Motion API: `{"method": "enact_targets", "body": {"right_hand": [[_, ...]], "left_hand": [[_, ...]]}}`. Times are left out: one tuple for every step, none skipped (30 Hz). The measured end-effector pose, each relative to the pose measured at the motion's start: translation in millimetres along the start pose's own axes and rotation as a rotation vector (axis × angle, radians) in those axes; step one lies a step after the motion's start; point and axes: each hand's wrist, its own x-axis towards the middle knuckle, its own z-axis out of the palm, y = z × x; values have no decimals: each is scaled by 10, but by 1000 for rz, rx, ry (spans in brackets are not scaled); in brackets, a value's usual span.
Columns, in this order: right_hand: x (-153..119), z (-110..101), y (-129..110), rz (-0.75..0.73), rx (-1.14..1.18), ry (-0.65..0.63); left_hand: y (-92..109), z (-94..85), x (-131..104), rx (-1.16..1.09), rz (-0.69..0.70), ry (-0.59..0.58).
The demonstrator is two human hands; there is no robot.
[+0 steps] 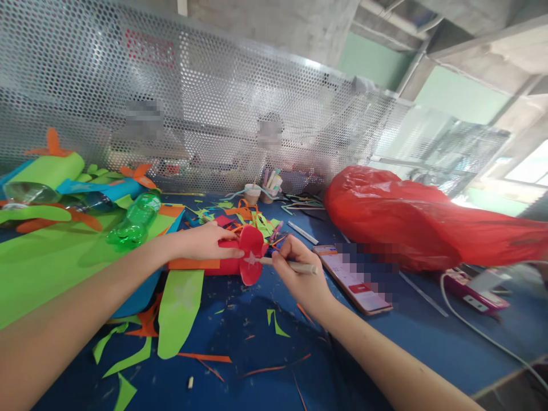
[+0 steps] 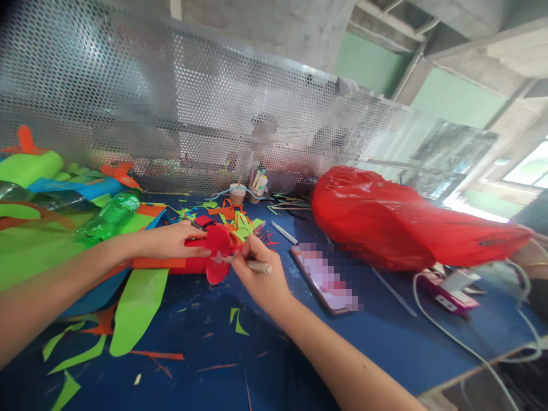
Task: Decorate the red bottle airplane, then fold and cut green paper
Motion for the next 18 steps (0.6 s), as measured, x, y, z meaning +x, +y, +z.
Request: {"method": "enact_targets", "body": {"right_hand": [[1,-1,-1,-10,1,-1],[3,-2,-3,-23,4,-3],[5,-2,-6,-34,7,-4],[6,-3,-8,-39,9,-4],[8,-3,-11,-38,9,-2],[8,-2,-13,-34,7,0],[9,-1,-14,-31,4,1],[9,0,-14,-31,3,1],[8,1,-15,-35,5,2],[8,2,-14,-38,8,3],[8,2,-14,-37,9,3],[8,1,-14,-31,7,3],[8,0,-14,-22,6,4],[7,-1,-14,-14,5,5],[7,-2,-15,-11,5,3],[6,-2,-14,-14,7,2],[5,-2,-13,-20,12,-1],[3,-2,-10,-26,17,-6]], "left_hand": [[1,0,1,-1,2,1],[1,0,1,-1,3,1],[0,0,1,0,4,2],[0,0,0,1,4,3],[-1,0,-2,3,3,4],[-2,1,-4,4,3,5],[-3,2,-6,5,3,5],[-3,3,-6,6,3,6],[-3,4,-6,7,4,5],[-3,5,-4,10,4,4],[-2,5,-1,12,3,4],[-2,6,2,14,3,4],[-2,6,5,14,3,4],[-2,5,7,14,3,5],[-2,5,9,14,3,5],[-1,4,10,14,2,6],[-1,4,10,13,1,5],[-1,3,10,13,-1,4]]}}
